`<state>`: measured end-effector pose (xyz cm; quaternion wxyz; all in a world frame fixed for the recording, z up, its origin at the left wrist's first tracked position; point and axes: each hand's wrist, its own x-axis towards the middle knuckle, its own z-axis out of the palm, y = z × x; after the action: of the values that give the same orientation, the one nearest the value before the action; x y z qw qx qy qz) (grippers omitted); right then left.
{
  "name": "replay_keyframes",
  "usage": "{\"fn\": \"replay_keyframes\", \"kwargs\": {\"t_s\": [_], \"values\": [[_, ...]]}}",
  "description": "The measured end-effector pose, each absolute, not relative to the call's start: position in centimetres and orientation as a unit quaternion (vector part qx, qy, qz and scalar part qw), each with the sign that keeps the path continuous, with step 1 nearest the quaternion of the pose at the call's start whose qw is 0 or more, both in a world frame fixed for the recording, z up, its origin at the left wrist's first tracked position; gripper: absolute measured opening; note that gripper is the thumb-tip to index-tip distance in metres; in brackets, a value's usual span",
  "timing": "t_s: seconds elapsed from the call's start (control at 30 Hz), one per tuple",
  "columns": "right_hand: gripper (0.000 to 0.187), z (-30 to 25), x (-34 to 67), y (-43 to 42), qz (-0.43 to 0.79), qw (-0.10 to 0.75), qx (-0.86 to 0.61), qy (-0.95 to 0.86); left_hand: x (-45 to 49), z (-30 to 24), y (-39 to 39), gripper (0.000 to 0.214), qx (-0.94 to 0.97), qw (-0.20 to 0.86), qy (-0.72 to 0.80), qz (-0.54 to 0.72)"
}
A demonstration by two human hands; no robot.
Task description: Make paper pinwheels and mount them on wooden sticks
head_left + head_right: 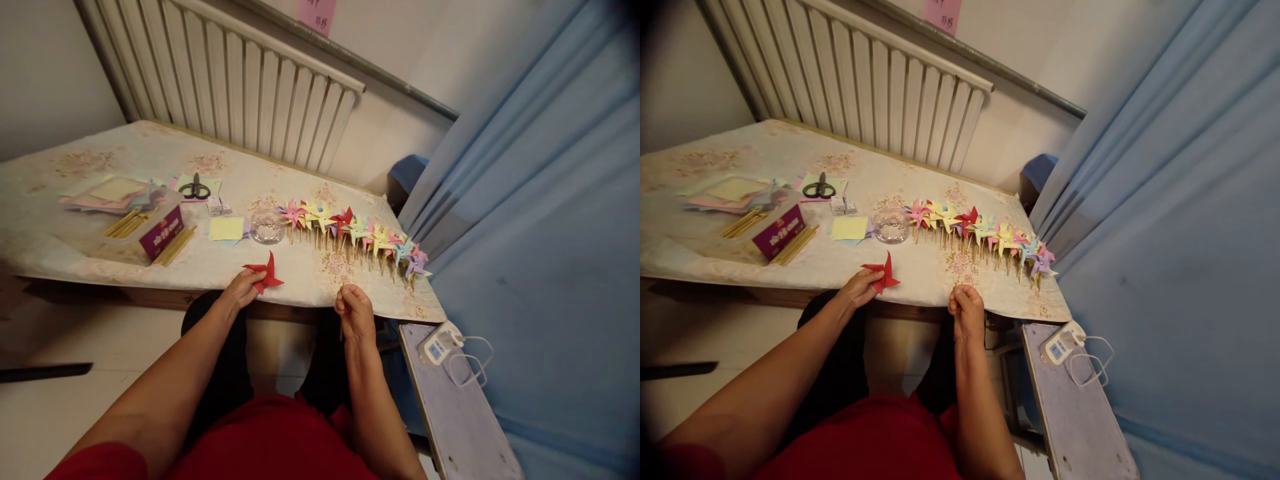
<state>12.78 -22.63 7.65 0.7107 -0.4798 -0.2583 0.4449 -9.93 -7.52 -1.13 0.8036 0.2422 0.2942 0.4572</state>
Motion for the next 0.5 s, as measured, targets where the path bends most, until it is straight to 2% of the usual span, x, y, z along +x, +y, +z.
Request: {"fn": "replay_keyframes", "kwargs": {"t_s": [0.5], "values": [[0.03,8.1,13.0,-24.1,0.445,0.708,-0.486,-0.252,-9.7,-1.7,-7.1,0.015,0.221,0.795,0.306,0.474]]}}
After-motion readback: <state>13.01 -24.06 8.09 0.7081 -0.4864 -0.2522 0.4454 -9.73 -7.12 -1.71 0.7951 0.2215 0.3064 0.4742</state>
